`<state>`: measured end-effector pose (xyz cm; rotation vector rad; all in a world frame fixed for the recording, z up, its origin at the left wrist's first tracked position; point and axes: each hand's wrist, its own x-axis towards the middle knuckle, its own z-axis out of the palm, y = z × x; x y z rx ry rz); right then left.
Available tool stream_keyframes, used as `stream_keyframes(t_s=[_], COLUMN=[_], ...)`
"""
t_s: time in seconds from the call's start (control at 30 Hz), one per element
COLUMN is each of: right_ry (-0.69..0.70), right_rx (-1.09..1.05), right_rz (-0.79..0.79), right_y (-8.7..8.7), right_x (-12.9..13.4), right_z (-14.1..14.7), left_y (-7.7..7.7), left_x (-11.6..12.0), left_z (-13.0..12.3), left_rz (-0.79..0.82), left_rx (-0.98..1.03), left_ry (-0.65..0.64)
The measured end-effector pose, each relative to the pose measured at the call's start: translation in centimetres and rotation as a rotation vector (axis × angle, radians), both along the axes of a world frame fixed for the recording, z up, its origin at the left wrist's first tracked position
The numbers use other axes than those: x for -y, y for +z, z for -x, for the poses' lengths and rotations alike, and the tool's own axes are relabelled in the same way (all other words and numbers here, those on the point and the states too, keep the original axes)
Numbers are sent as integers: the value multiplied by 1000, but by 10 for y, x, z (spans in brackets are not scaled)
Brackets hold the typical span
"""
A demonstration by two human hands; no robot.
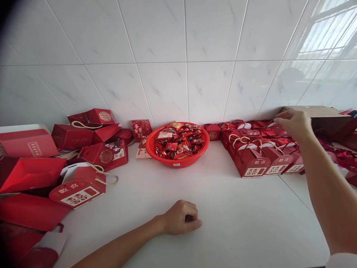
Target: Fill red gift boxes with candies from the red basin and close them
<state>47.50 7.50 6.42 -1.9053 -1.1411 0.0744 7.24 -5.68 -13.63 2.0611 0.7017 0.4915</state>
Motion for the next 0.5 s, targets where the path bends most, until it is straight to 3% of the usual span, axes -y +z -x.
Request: stream_keyframes(t_s=[0.07, 0.1, 0.2, 0.3, 0.4, 0.5], right_ry=[254, 444, 1104, 1503, 1775, 1767], right_rx=[-146, -197, -247, -227, -118, -116], right_rz=[-127, -151, 124, 405, 595, 614], right_y=[0, -4, -29, -63, -98, -129], right_x=[16, 26, 64, 100, 123, 134], right_z=[54, 81, 149, 196, 224, 243], left_y=[4, 7, 30, 70, 117, 157], left_x=[-4, -7, -22, -38, -51, -63], left_z=[3, 5, 22, 56, 104, 160], left_rz=[63, 91, 76, -56, -192, -359], left_rx=[18, 25, -30, -209, -261, -308], left_ry=[-29, -44, -61, 14, 340, 873])
